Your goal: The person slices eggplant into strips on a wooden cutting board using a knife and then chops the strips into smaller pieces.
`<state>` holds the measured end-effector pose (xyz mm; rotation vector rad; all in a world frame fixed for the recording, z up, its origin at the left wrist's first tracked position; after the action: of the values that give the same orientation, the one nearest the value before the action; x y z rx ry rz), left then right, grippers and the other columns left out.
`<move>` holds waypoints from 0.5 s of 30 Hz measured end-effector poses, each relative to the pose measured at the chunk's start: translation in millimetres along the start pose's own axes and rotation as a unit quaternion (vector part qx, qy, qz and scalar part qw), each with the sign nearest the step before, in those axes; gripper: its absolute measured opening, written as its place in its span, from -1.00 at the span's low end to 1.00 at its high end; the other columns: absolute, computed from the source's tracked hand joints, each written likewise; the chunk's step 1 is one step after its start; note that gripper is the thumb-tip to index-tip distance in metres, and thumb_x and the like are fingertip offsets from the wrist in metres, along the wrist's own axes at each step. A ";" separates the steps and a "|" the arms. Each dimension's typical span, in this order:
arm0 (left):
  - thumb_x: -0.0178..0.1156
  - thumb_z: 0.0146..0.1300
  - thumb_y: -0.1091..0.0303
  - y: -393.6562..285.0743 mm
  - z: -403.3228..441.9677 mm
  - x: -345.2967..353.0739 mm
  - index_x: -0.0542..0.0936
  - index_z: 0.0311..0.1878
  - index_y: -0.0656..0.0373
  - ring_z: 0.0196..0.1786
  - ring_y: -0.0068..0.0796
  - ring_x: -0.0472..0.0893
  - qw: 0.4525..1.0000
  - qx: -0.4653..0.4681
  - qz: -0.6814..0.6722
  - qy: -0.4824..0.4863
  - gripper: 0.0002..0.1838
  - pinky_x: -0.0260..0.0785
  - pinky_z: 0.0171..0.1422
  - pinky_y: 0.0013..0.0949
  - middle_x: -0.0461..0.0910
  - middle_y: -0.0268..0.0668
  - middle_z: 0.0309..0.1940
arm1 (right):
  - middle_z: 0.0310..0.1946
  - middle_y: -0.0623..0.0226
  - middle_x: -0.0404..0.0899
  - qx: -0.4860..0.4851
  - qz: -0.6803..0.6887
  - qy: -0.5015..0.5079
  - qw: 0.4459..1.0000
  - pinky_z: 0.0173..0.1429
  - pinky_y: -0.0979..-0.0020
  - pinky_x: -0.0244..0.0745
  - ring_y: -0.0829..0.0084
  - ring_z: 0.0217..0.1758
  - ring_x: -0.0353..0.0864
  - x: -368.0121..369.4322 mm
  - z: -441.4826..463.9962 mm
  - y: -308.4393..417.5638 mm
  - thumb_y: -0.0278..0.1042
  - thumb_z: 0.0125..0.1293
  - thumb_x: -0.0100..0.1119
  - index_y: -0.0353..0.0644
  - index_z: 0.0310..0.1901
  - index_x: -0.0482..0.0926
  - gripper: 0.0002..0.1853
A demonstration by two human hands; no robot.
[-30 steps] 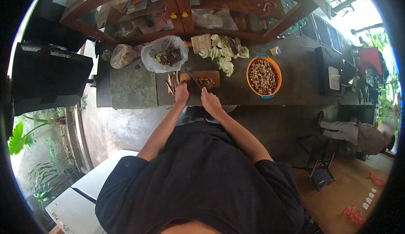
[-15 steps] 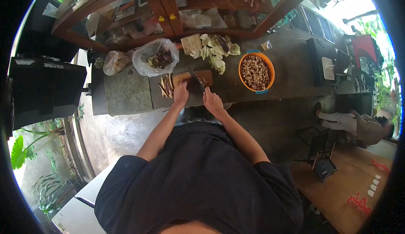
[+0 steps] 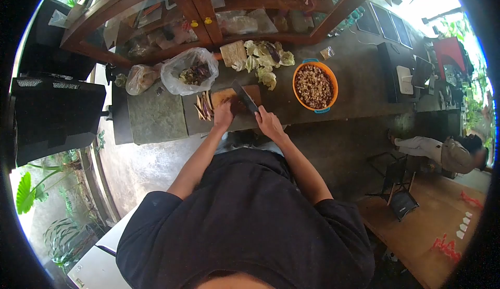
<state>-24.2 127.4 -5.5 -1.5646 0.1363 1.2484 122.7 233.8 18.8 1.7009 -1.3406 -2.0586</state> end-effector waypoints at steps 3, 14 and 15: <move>0.27 0.11 0.34 12.7 -3.5 19.5 0.64 -0.09 0.16 0.08 -0.03 0.57 0.998 -0.008 0.055 0.031 -0.72 0.37 0.24 -0.08 0.65 -0.12 -0.07 | -0.56 -0.12 0.54 -0.018 -0.014 0.013 1.000 -0.36 -0.16 0.39 -0.24 -0.41 0.55 4.2 -2.7 1.3 -0.25 0.45 0.04 -0.17 -0.19 0.32 -0.81; 0.24 0.05 0.34 10.8 5.6 25.8 0.66 -0.14 0.14 0.03 -0.08 0.60 0.995 -0.016 0.092 0.030 -0.73 0.39 0.16 -0.10 0.67 -0.12 -0.15 | -0.56 -0.10 0.52 -0.075 -0.051 0.029 0.995 -0.40 -0.12 0.35 -0.21 -0.42 0.54 0.2 20.8 -6.2 -0.26 0.45 0.06 -0.16 -0.18 0.33 -0.81; 0.28 0.07 0.27 8.1 5.4 19.7 0.67 -0.18 0.13 -0.01 -0.07 0.61 0.997 -0.022 0.072 0.016 -0.75 0.41 0.14 -0.10 0.67 -0.11 -0.17 | -0.56 -0.10 0.52 -0.076 -0.052 0.029 0.995 -0.40 -0.12 0.35 -0.21 -0.42 0.54 -2.2 21.8 -2.5 -0.26 0.45 0.06 -0.16 -0.18 0.33 -0.81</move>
<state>-24.0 137.8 -24.8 -1.6361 0.2471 1.3468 106.0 248.2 17.6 1.7832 -1.0695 -2.0893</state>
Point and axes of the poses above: each hand's wrist, its own z-axis towards the middle knuckle, its own x-axis out of the palm, y = z × x, the point moved 10 cm from there along z, towards the middle knuckle
